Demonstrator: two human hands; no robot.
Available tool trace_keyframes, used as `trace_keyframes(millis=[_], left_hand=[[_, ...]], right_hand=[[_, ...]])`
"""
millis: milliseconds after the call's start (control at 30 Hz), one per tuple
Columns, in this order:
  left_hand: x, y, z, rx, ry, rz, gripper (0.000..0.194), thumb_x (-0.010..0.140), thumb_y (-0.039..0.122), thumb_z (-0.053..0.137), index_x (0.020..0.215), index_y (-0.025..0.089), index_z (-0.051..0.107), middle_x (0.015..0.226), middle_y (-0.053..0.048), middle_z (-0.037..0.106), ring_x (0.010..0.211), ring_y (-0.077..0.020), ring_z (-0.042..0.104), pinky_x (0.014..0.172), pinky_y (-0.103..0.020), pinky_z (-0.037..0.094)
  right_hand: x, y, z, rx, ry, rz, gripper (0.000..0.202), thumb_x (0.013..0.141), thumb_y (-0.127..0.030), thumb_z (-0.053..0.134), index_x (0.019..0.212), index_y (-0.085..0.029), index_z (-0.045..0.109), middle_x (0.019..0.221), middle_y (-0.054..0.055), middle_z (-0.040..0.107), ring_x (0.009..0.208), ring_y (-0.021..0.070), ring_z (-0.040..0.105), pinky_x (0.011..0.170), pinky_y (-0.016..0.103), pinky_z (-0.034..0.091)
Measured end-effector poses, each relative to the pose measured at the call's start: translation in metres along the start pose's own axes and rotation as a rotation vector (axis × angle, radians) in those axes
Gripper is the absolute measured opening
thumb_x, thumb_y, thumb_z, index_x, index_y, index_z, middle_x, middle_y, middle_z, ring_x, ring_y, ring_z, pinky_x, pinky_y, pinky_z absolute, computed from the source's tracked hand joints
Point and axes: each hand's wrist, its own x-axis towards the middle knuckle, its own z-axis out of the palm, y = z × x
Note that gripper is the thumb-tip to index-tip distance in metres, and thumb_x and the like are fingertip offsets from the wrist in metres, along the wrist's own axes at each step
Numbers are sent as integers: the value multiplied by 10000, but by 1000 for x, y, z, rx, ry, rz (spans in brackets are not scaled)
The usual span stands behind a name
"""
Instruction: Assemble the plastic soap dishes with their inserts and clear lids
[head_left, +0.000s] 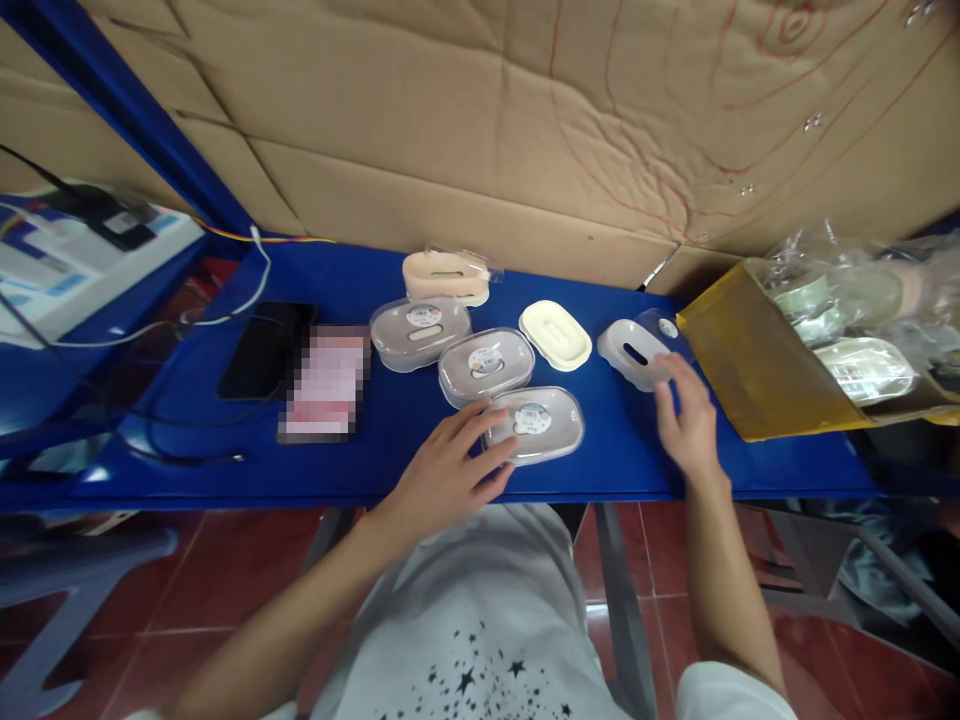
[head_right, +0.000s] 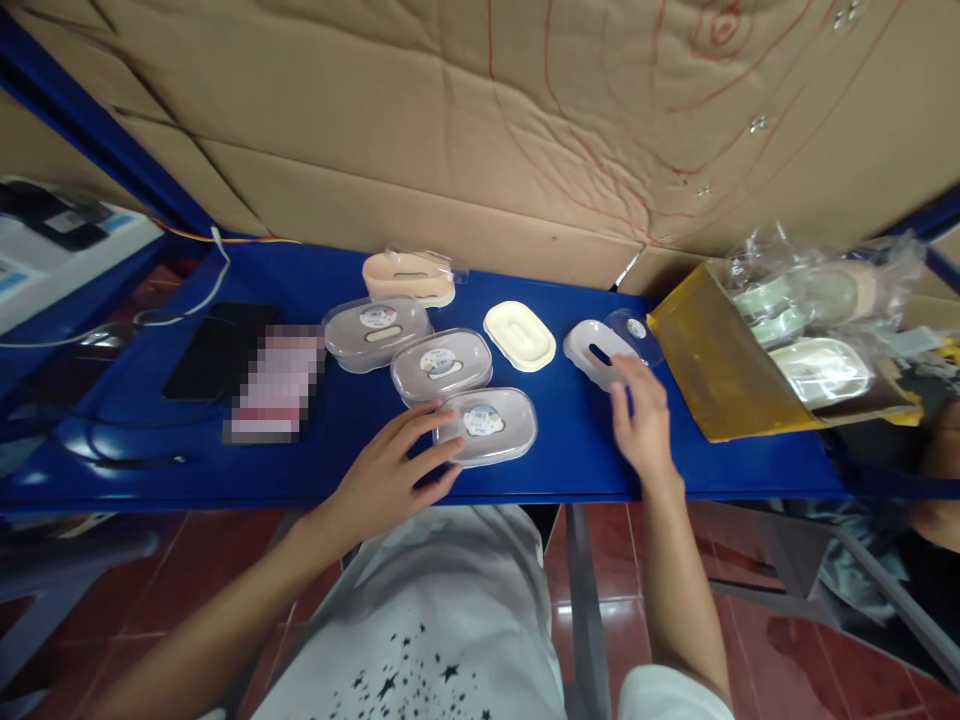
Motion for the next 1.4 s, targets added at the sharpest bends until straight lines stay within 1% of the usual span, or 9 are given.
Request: trace_keyframes(millis=[133, 267, 400, 567, 700, 800, 1033, 1167, 1400], left_hand=[[-1, 0, 2, 2, -19, 1, 276, 1001, 175, 710, 1268, 186, 640, 1388, -145, 644, 1408, -384, 593, 1058, -540, 630], [-1, -1, 1, 13, -39, 2, 277, 1016, 184, 695, 1286, 191, 632, 1405, -145, 639, 1430, -381, 580, 1074, -532, 617], [1, 0, 0, 15, -48, -7, 273, 1021, 179, 681, 1289, 203, 632, 1407, -151, 638, 1448, -372, 564, 1114, -556, 573], [2, 2, -1, 48, -32, -11, 260, 1015, 173, 684, 1270, 204, 641, 1410, -161, 655, 1393, -346, 611, 1121, -561, 531], [2, 2, -1, 81, -34, -23, 225, 1028, 191, 678, 1251, 199, 644, 1382, -162, 683, 1342, -341, 652, 1034, -510, 549], [5, 0, -1, 127, -33, -47, 203, 1039, 199, 668, 1241, 193, 649, 1366, -166, 693, 1322, -340, 668, 1007, -491, 549], [36, 0, 14, 232, -9, -140, 199, 1047, 185, 630, 1238, 156, 678, 1397, -183, 696, 1328, -347, 675, 1022, -506, 554], [43, 16, 24, 286, 11, -187, 261, 1026, 130, 613, 1277, 140, 681, 1454, -218, 660, 1364, -401, 641, 1087, -590, 515], [54, 62, 52, 173, -240, 135, 463, 1012, 111, 588, 1474, 130, 600, 1654, -203, 495, 1516, -351, 505, 1190, -500, 466]], right_hand=[[20, 63, 0, -283, -93, 151, 535, 1044, -269, 439, 1551, -137, 544, 1580, 223, 588, 1510, 402, 519, 1197, 691, 446], [16, 72, -2, -411, -89, 187, 455, 1026, -327, 496, 1421, -164, 649, 1487, 213, 656, 1384, 414, 615, 1124, 677, 498], [18, 37, -3, -302, 52, 54, 426, 1081, -311, 427, 1412, -179, 660, 1455, 202, 673, 1388, 373, 617, 1143, 618, 500], [45, -37, 33, -112, -223, -242, 471, 1095, -359, 510, 1544, -226, 565, 1552, 148, 633, 1471, 350, 561, 1208, 572, 448], [51, -57, 49, -138, -311, -299, 337, 1089, -380, 571, 1334, -189, 702, 1339, 156, 762, 1325, 352, 672, 1190, 584, 451], [25, -44, 33, -163, -285, -267, 238, 1086, -364, 594, 1163, -193, 740, 1232, 143, 793, 1268, 338, 709, 1172, 570, 475], [-51, -21, -31, -1, -348, -168, 194, 1096, -257, 566, 1246, -256, 689, 1334, 89, 757, 1386, 286, 655, 1241, 585, 452], [-48, -19, -48, 115, -429, -124, 262, 1091, -299, 581, 1333, -316, 679, 1481, 56, 690, 1501, 281, 558, 1267, 584, 442], [-34, 18, -29, -181, -122, 42, 444, 1086, -443, 553, 1479, -255, 636, 1539, 139, 648, 1489, 374, 554, 1208, 664, 454]])
